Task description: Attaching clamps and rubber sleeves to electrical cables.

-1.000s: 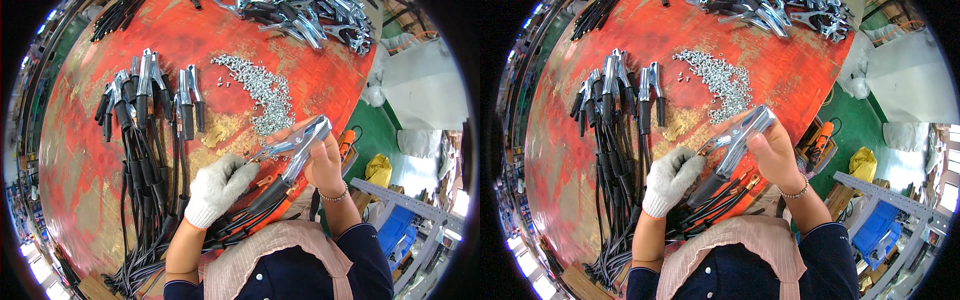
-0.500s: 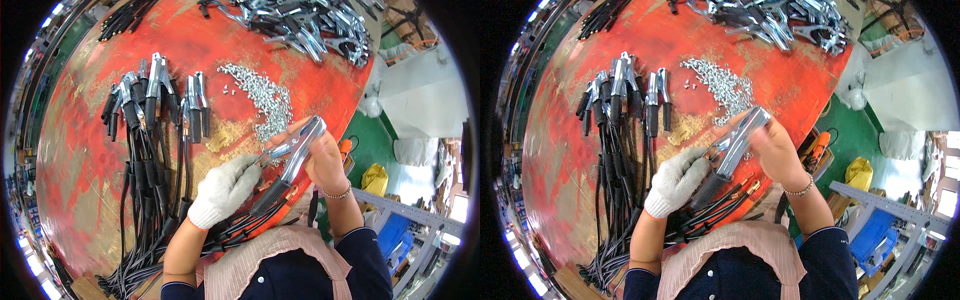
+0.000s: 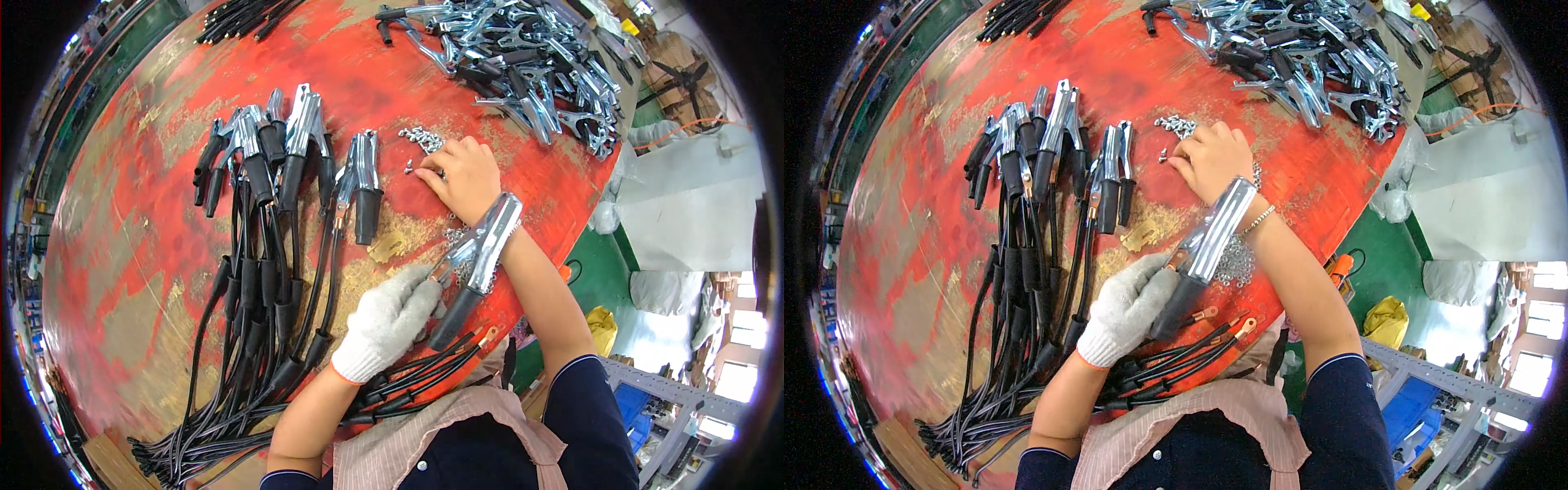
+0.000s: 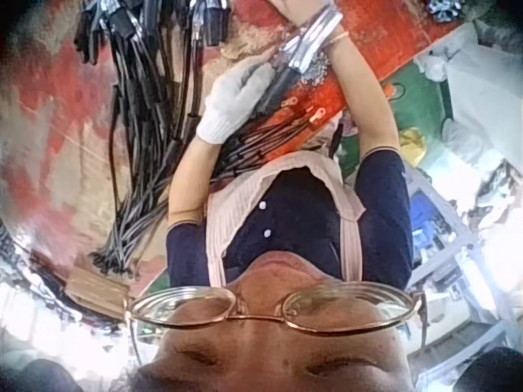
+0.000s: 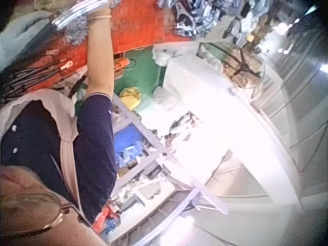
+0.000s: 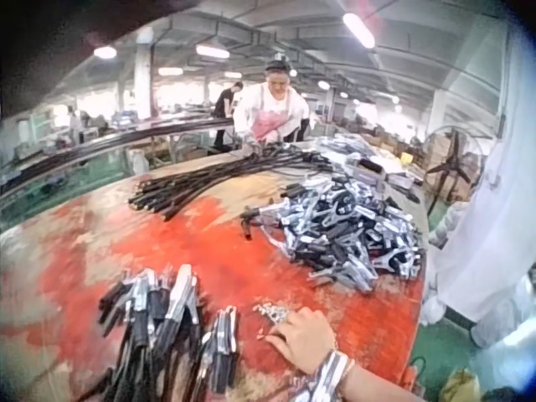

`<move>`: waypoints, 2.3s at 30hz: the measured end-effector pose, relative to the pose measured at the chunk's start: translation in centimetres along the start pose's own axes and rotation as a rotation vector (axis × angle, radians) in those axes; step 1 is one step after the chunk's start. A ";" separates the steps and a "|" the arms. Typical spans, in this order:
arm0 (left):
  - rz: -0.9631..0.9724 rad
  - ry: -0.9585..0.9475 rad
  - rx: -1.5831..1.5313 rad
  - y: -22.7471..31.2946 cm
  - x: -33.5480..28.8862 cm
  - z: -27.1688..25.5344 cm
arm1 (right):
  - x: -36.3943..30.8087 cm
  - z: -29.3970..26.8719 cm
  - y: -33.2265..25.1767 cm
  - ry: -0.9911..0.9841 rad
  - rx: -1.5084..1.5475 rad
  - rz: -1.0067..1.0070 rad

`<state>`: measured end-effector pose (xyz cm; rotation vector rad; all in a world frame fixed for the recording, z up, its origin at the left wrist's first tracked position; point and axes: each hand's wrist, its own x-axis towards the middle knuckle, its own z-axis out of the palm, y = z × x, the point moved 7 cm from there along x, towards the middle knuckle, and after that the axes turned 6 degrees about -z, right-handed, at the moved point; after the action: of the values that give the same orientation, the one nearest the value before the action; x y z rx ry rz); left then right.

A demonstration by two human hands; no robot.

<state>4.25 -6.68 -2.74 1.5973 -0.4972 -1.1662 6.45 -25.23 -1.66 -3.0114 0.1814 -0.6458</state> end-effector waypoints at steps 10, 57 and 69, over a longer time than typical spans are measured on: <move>-0.028 -0.095 -0.003 0.5 -1.5 0.9 | -5.5 -3.9 -1.4 -0.101 0.935 0.468; -0.048 -0.015 -0.364 -1.0 -0.7 1.2 | -15.3 -6.3 -3.3 -0.100 0.262 0.233; 0.015 0.003 -0.162 0.2 -1.5 1.1 | -8.8 -10.1 -7.3 0.265 0.458 0.055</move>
<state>2.65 -6.11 -1.83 1.4537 -0.4008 -1.1628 -4.97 -17.17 4.58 -2.4721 0.1077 -0.9341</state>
